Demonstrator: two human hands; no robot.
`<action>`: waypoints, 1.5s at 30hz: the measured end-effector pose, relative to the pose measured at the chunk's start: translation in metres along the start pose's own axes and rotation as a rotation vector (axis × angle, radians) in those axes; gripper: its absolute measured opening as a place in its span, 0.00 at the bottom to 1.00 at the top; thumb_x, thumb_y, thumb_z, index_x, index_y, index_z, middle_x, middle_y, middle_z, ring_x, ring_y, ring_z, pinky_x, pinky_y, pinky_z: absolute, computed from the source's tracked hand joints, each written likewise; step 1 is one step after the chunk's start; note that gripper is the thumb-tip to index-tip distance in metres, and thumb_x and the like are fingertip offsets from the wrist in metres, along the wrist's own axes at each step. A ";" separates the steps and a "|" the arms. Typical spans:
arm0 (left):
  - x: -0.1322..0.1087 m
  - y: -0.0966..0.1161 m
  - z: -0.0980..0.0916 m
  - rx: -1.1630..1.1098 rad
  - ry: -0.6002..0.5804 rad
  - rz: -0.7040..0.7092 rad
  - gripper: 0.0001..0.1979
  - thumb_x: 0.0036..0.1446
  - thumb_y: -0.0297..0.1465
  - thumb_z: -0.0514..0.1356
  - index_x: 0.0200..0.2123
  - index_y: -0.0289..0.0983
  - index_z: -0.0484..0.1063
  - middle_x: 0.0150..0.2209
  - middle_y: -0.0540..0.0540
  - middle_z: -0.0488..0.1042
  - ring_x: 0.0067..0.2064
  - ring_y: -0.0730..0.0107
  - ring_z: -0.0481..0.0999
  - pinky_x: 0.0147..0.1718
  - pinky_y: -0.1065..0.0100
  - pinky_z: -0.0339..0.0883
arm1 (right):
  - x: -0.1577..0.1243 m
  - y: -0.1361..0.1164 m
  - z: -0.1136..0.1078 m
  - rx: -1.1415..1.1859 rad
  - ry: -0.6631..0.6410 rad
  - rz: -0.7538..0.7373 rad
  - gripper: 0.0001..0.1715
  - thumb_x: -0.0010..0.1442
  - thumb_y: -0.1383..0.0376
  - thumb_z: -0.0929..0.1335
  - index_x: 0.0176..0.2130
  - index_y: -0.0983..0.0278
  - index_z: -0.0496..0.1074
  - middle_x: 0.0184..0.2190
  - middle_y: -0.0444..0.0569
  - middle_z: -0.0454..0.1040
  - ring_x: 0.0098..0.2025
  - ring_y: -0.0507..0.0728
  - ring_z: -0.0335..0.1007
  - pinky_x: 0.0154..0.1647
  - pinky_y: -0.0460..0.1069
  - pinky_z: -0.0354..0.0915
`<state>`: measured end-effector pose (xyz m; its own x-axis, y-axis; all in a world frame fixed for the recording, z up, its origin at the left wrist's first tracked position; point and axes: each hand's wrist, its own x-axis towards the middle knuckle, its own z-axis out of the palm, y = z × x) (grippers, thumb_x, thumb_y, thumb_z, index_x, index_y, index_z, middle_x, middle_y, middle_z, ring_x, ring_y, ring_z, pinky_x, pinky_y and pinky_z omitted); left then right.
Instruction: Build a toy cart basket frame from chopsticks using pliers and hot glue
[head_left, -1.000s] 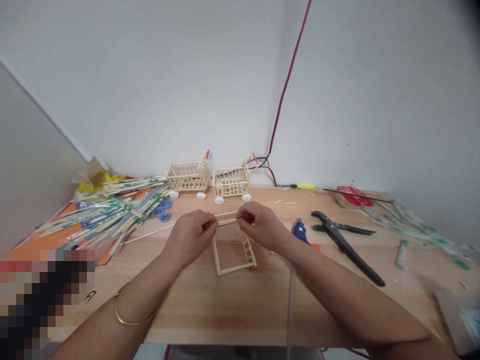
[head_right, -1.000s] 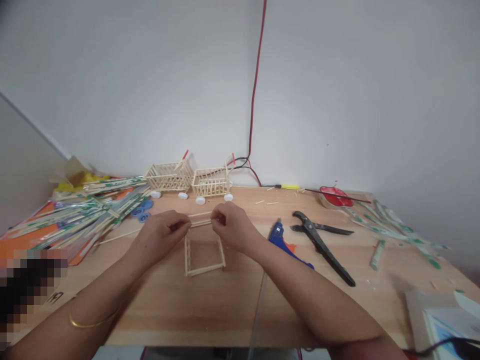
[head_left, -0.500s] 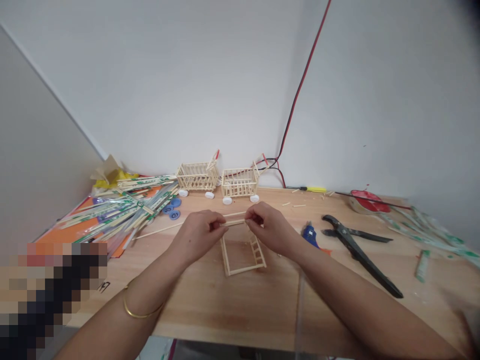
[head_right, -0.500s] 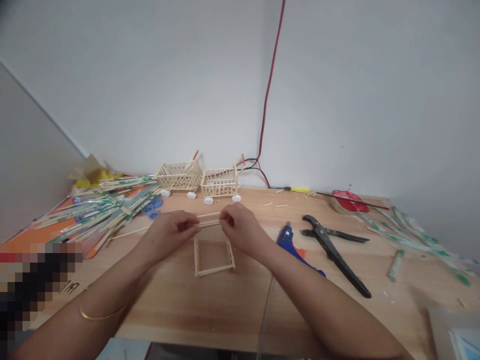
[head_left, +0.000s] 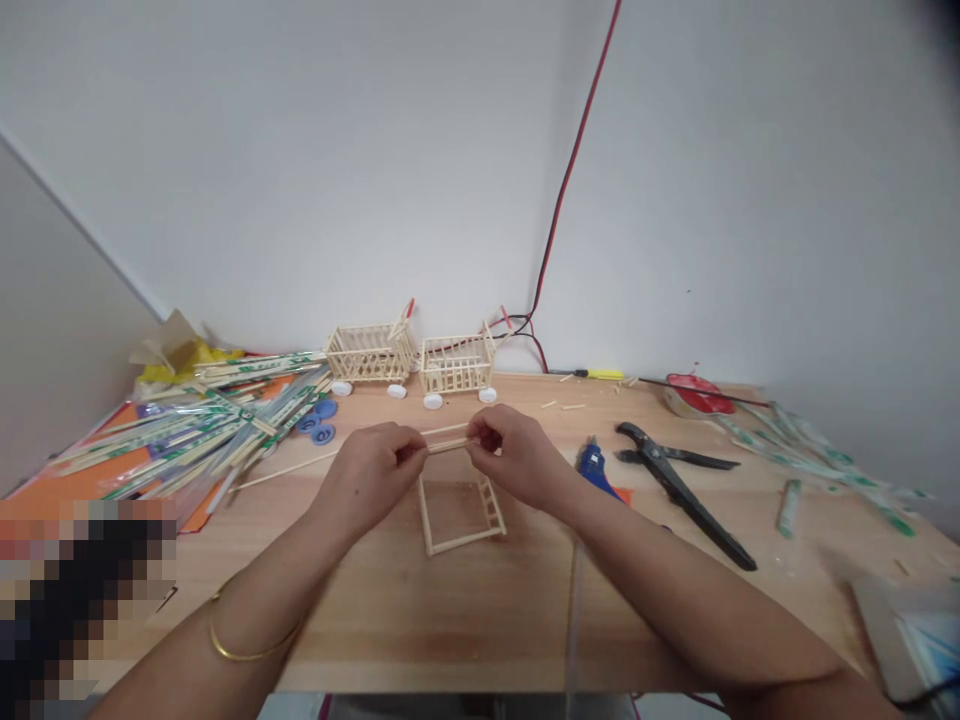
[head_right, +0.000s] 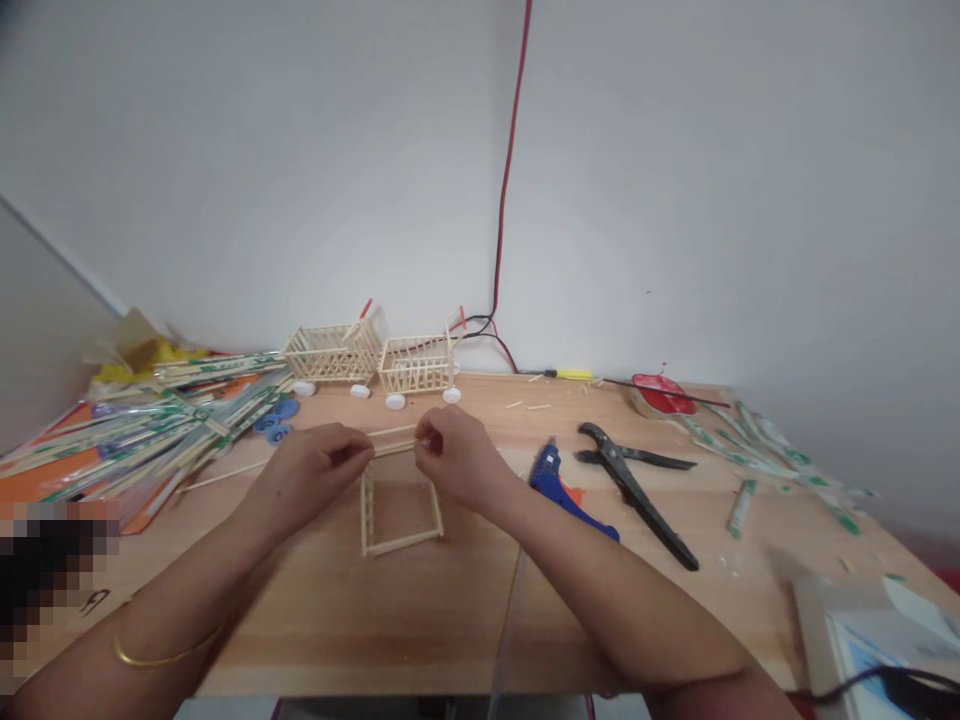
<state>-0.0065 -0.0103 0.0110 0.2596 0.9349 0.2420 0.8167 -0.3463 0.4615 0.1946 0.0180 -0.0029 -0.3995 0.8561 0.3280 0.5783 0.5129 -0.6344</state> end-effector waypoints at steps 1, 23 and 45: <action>0.000 0.000 0.000 0.004 0.001 -0.003 0.09 0.53 0.27 0.55 0.28 0.37 0.75 0.27 0.48 0.76 0.31 0.70 0.72 0.31 0.71 0.59 | 0.000 0.000 0.000 0.021 -0.001 0.014 0.07 0.50 0.72 0.65 0.32 0.64 0.67 0.26 0.43 0.67 0.28 0.50 0.62 0.31 0.46 0.57; 0.000 -0.005 0.004 -0.012 0.024 0.020 0.08 0.54 0.27 0.55 0.30 0.37 0.76 0.29 0.48 0.76 0.33 0.70 0.73 0.33 0.71 0.60 | 0.000 0.001 0.000 -0.018 -0.008 -0.011 0.06 0.51 0.73 0.64 0.29 0.64 0.70 0.26 0.44 0.68 0.29 0.50 0.62 0.31 0.46 0.57; 0.002 -0.005 0.004 -0.073 0.034 0.005 0.08 0.55 0.30 0.56 0.32 0.38 0.76 0.30 0.48 0.77 0.34 0.69 0.74 0.34 0.70 0.62 | 0.000 -0.002 0.000 -0.016 -0.006 -0.035 0.04 0.51 0.73 0.65 0.28 0.64 0.68 0.25 0.43 0.66 0.28 0.50 0.61 0.30 0.46 0.56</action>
<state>-0.0083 -0.0063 0.0058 0.2454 0.9303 0.2727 0.7752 -0.3572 0.5210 0.1939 0.0172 -0.0014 -0.4238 0.8374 0.3452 0.5753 0.5432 -0.6115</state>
